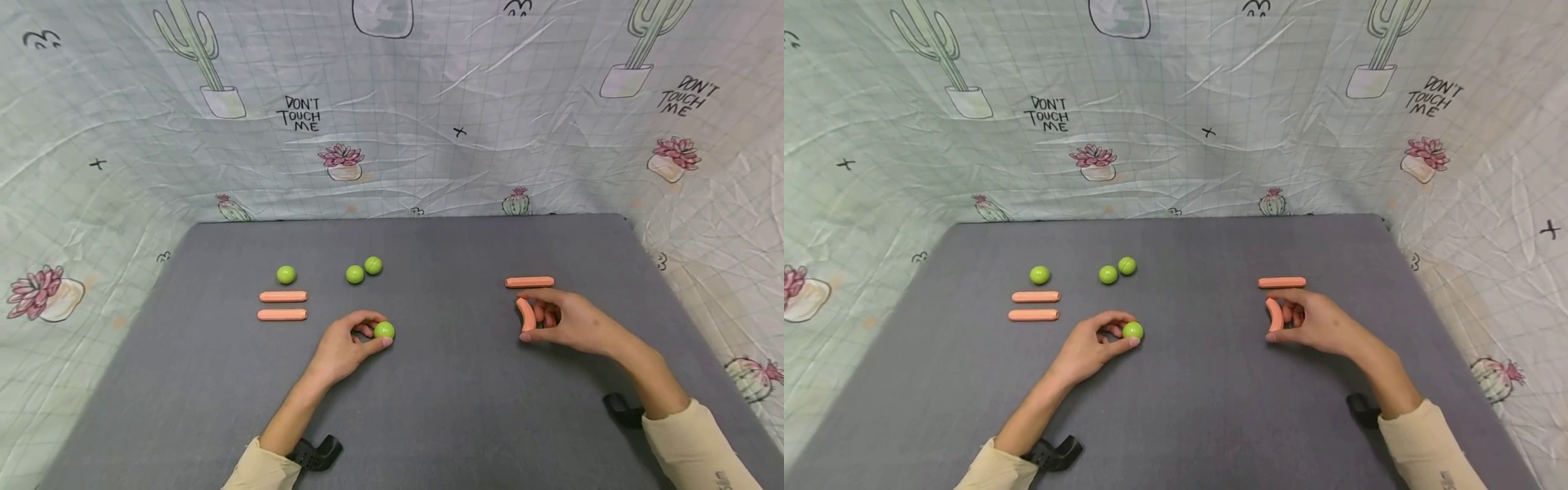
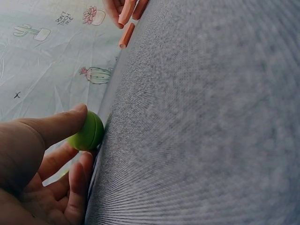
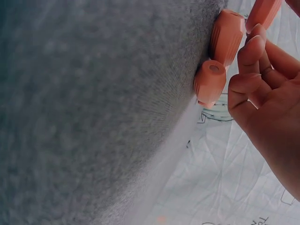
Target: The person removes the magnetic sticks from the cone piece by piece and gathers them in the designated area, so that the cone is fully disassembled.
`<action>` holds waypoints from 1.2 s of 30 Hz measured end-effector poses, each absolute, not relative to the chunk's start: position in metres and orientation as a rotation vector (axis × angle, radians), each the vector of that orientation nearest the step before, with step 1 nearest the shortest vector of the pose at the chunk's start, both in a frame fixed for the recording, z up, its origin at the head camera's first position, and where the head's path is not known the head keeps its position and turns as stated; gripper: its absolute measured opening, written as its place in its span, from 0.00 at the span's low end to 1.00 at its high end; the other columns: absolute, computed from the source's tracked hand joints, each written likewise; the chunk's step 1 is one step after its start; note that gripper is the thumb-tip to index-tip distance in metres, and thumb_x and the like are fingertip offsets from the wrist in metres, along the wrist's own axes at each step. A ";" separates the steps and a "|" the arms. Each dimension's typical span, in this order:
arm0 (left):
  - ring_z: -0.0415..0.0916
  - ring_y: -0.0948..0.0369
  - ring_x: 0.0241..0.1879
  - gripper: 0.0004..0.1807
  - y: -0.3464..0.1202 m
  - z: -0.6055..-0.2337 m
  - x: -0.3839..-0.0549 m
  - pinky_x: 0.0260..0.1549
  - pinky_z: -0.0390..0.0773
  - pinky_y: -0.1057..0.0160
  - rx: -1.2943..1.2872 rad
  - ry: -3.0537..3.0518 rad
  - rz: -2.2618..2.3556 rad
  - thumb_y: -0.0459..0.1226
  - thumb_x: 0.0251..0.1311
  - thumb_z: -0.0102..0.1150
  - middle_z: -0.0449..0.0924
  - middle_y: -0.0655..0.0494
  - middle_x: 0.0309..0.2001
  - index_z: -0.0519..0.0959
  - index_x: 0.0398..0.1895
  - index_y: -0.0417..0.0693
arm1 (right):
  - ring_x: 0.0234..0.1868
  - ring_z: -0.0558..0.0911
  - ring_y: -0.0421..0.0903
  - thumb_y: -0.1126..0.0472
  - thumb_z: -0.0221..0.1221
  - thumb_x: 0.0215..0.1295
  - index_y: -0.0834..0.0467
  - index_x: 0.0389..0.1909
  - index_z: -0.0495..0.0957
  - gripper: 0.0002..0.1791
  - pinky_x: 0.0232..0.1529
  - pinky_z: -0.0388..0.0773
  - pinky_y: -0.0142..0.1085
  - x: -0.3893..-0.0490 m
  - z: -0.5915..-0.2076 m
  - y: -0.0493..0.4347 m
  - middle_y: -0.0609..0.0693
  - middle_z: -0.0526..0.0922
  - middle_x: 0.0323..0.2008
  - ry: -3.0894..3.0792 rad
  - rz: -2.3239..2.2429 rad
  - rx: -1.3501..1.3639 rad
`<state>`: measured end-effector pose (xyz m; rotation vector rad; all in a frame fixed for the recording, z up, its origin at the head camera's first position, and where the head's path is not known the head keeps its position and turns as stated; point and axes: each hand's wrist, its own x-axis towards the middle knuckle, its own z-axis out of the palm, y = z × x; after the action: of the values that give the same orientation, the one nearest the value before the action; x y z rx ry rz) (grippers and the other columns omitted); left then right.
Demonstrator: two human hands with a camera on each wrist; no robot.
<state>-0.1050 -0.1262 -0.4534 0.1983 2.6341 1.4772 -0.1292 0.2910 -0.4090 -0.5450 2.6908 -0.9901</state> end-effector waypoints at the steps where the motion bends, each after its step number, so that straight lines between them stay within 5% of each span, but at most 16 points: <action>1: 0.78 0.62 0.42 0.18 -0.126 -0.453 -0.105 0.37 0.75 0.69 0.200 2.634 1.477 0.40 0.58 0.77 0.86 0.56 0.44 0.86 0.52 0.54 | 0.25 0.71 0.37 0.49 0.77 0.58 0.59 0.61 0.79 0.33 0.26 0.69 0.32 -0.129 -0.409 0.292 0.46 0.74 0.28 2.689 -0.981 -0.533; 15: 0.78 0.62 0.42 0.18 -0.125 -0.453 -0.105 0.37 0.74 0.70 0.197 2.635 1.476 0.39 0.58 0.77 0.85 0.56 0.43 0.86 0.52 0.55 | 0.27 0.71 0.35 0.53 0.78 0.56 0.63 0.61 0.78 0.34 0.28 0.70 0.32 -0.128 -0.410 0.295 0.49 0.75 0.30 2.687 -0.942 -0.527; 28: 0.78 0.62 0.42 0.18 -0.126 -0.453 -0.104 0.37 0.74 0.70 0.206 2.645 1.474 0.39 0.58 0.77 0.85 0.56 0.44 0.86 0.52 0.55 | 0.34 0.73 0.37 0.52 0.80 0.52 0.62 0.66 0.78 0.41 0.34 0.72 0.31 -0.128 -0.415 0.296 0.55 0.79 0.49 2.750 -0.842 -0.614; 36: 0.78 0.63 0.42 0.18 -0.126 -0.454 -0.104 0.37 0.75 0.69 0.212 2.649 1.468 0.40 0.59 0.77 0.85 0.56 0.44 0.86 0.52 0.55 | 0.27 0.73 0.36 0.53 0.79 0.54 0.62 0.70 0.73 0.44 0.29 0.72 0.32 -0.128 -0.413 0.295 0.49 0.76 0.33 2.682 -0.912 -0.560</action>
<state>-0.1036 -0.1259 -0.4538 0.2125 2.6493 1.4684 -0.1275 0.2948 -0.4128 -0.5604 2.6822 -0.9123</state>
